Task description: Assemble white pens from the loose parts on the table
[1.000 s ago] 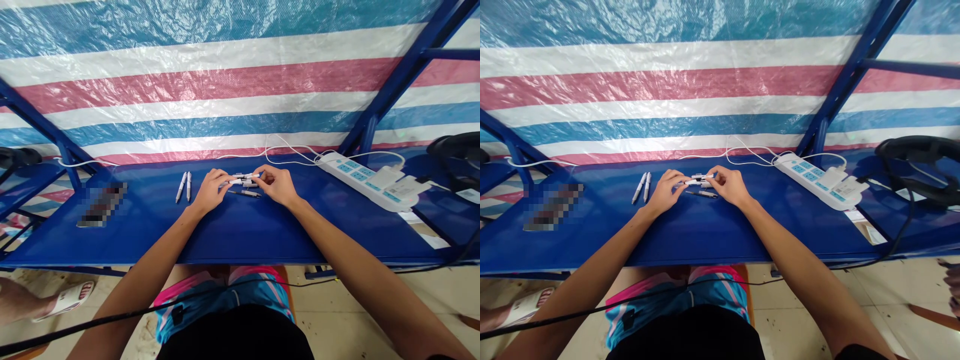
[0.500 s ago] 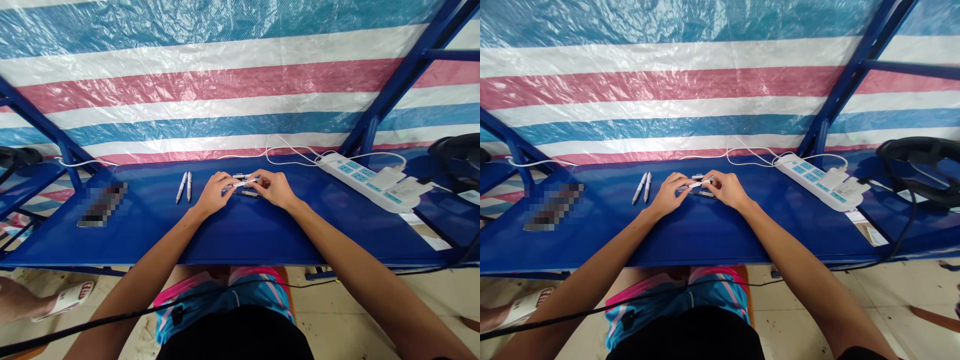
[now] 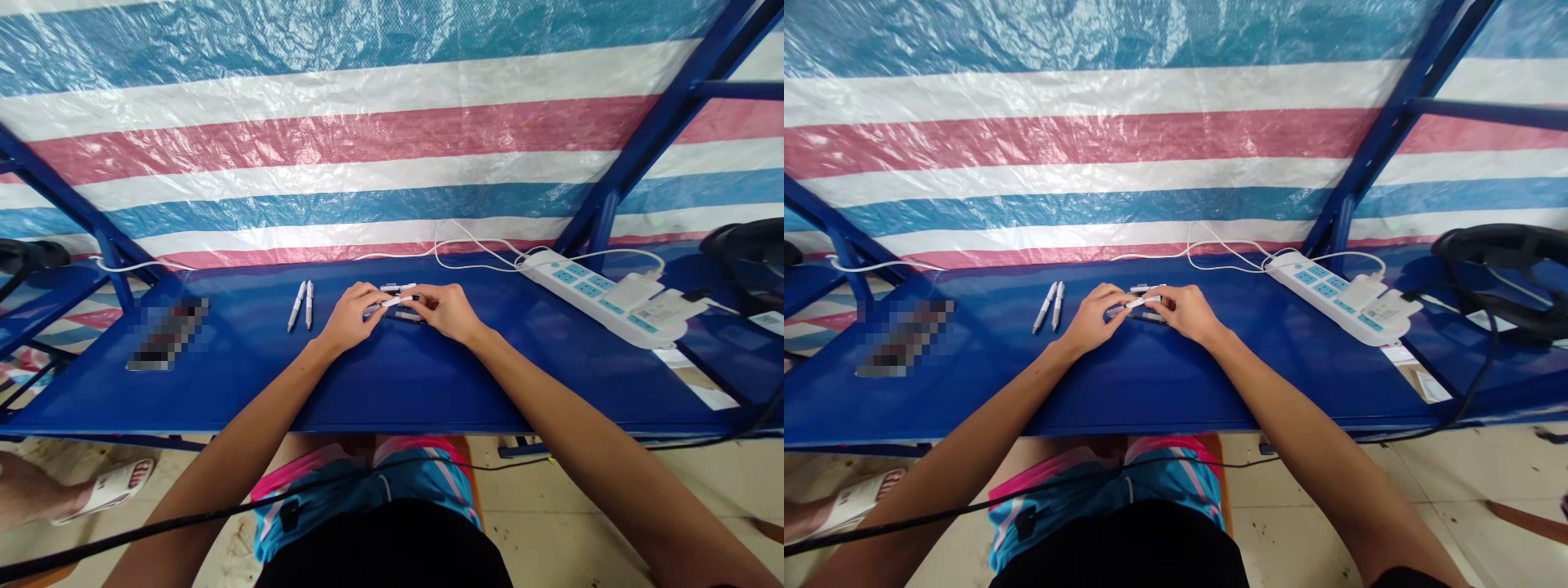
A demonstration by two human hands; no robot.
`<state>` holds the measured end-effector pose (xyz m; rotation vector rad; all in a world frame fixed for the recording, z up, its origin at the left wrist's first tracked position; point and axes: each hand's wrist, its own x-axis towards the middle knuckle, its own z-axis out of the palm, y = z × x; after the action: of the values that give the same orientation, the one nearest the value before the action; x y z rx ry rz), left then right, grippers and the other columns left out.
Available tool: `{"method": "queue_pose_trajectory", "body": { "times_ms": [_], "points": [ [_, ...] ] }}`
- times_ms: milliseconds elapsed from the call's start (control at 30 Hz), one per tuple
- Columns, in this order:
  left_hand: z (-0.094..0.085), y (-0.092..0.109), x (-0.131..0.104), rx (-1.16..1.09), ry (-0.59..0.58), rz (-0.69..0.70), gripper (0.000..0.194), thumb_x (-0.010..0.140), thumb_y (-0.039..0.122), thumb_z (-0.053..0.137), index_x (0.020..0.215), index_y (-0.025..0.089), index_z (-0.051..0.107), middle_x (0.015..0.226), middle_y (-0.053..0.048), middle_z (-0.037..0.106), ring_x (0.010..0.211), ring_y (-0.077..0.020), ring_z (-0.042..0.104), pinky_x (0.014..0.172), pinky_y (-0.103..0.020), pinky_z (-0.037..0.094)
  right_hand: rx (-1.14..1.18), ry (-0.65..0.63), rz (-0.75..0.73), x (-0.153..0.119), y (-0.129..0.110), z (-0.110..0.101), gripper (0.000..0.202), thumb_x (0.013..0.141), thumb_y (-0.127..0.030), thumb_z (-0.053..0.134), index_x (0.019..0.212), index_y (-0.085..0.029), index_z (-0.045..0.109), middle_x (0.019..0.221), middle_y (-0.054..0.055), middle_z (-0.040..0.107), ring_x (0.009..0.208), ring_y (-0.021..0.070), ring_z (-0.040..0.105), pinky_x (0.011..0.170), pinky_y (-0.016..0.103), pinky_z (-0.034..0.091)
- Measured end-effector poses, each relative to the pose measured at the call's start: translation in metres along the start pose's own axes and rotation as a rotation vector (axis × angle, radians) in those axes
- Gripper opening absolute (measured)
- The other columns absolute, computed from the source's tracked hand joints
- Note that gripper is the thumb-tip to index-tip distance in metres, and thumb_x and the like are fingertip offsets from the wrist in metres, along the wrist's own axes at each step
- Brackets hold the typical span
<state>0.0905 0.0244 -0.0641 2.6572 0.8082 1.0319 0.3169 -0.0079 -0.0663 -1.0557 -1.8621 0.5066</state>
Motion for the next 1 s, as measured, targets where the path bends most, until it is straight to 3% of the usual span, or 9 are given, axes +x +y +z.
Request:
{"method": "queue_pose_trajectory", "body": {
  "times_ms": [400,800,1000],
  "points": [
    [0.001,0.0,0.0,-0.02,-0.015,0.007,0.024,0.1,0.025,0.052,0.111,0.021,0.074,0.1,-0.01,0.071,0.096,-0.0248,0.064,0.089,-0.042,0.054,0.03,-0.035,0.036,0.0,0.002,-0.001,0.042,0.091,-0.06,0.069,0.097,-0.022,0.085,0.055,0.002,0.067,0.046,0.0147,0.053,0.053,0.028,0.042],
    [-0.001,0.001,0.0,-0.01,-0.021,0.001,0.025,0.101,0.029,0.052,0.11,0.021,0.074,0.1,-0.01,0.072,0.096,-0.0251,0.065,0.09,-0.041,0.054,0.02,-0.029,0.03,0.001,0.0,-0.004,0.049,0.088,-0.067,0.068,0.093,-0.021,0.084,0.054,0.001,0.064,0.049,0.015,0.054,0.055,0.028,0.041],
    [-0.002,0.0,0.0,-0.019,0.022,-0.025,0.024,0.101,0.031,0.052,0.109,0.02,0.072,0.099,-0.009,0.072,0.094,-0.024,0.065,0.089,-0.04,0.054,-0.016,0.042,0.053,0.003,0.0,-0.014,0.057,0.088,-0.073,0.061,0.085,-0.019,0.08,0.054,0.001,0.06,0.048,0.0136,0.047,0.053,0.029,0.038]
  ]
}}
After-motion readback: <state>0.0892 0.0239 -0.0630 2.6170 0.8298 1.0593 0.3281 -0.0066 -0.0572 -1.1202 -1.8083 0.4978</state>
